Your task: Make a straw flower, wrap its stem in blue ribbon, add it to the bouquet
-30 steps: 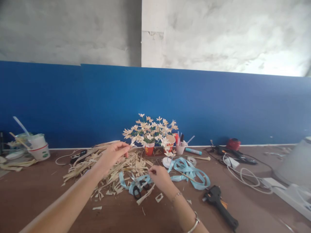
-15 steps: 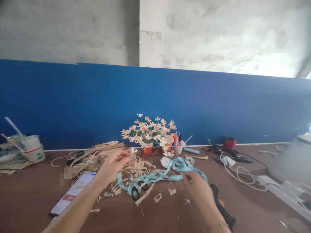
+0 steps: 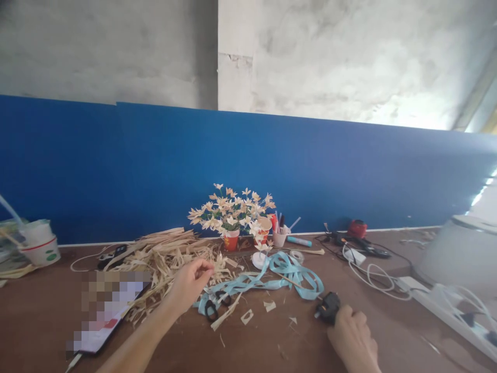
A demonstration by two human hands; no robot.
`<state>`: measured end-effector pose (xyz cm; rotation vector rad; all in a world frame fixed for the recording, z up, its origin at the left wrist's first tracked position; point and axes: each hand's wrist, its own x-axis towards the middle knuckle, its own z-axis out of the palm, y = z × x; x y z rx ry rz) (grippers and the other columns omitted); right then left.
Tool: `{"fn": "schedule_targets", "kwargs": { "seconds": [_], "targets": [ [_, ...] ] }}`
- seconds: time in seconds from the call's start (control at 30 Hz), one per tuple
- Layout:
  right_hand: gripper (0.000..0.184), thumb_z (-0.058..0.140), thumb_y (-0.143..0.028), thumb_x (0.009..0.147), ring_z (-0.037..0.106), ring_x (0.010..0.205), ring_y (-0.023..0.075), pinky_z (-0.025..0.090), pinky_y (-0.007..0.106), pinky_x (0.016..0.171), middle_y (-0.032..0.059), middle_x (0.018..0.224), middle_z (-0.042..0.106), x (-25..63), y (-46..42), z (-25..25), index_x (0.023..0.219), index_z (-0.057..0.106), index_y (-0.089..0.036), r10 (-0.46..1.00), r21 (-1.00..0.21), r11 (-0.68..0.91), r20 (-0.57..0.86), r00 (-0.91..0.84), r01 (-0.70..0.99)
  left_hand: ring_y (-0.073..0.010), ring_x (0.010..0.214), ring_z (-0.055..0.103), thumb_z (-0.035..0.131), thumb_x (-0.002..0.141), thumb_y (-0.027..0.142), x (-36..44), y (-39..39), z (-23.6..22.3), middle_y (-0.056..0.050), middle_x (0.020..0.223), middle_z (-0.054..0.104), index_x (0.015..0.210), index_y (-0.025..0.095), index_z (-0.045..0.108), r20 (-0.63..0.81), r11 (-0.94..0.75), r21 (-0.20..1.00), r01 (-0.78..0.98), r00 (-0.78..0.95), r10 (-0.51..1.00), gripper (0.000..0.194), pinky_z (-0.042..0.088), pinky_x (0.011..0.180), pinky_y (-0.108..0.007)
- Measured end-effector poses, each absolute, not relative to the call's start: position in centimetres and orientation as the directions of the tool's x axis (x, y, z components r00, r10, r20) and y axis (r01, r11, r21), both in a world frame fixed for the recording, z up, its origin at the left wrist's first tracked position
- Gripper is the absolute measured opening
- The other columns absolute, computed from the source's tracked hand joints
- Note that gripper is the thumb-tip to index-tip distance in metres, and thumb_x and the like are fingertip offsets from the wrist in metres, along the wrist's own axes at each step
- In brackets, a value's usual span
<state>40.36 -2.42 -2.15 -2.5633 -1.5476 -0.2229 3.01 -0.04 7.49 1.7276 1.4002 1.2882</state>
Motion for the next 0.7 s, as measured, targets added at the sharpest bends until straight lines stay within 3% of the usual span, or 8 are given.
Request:
{"fn": "schedule_targets", "kwargs": {
  "seconds": [0.23,0.4,0.53,0.7],
  "targets": [
    [0.015,0.044,-0.016,0.072,0.062,0.074,0.0281,0.044,0.032,0.062,0.0174,0.082,0.054,40.8,-2.2,-1.5,0.079,0.056,-0.009,0.892,-0.072,-0.422,0.146,0.428,0.904,-0.019,0.06,0.058,0.058,0.067,0.028,2.6,-0.8,6.9,-0.002,0.068,0.068,0.068,0.023,0.068,0.307,-0.283,0.895,0.345,-0.016,0.952,0.01,0.041,0.061,-0.026],
    [0.028,0.041,-0.029,0.078,0.061,0.081,0.0284,0.045,0.033,0.065,0.0168,0.092,0.052,40.9,-2.6,-0.3,0.093,0.055,-0.009,0.874,-0.17,-0.437,0.153,0.462,0.883,-0.0225,0.07,0.061,0.056,0.069,0.03,2.2,-0.9,5.9,-0.004,0.074,0.07,0.071,0.024,0.068,0.319,-0.287,0.872,0.398,-0.014,0.948,0.014,0.043,0.068,-0.03],
    [0.029,0.039,-0.026,0.078,0.06,0.083,0.0281,0.044,0.033,0.065,0.016,0.094,0.054,41.4,-2.7,-0.1,0.099,0.052,-0.01,0.857,-0.224,-0.446,0.173,0.486,0.866,-0.0207,0.062,0.059,0.053,0.072,0.034,2.0,-1.3,5.3,-0.004,0.076,0.069,0.079,0.024,0.068,0.296,-0.261,0.844,0.468,-0.001,0.955,0.019,0.043,0.065,-0.03],
    [0.04,0.039,-0.033,0.078,0.059,0.085,0.0291,0.043,0.031,0.063,0.0171,0.096,0.058,41.9,-2.7,1.0,0.11,0.045,-0.01,0.73,-0.417,-0.487,0.289,0.62,0.768,-0.0214,0.066,0.059,0.053,0.072,0.037,1.8,-1.5,4.6,-0.004,0.073,0.068,0.075,0.023,0.066,0.313,-0.265,0.861,0.434,-0.042,0.949,0.019,0.043,0.065,-0.029]
  ]
}}
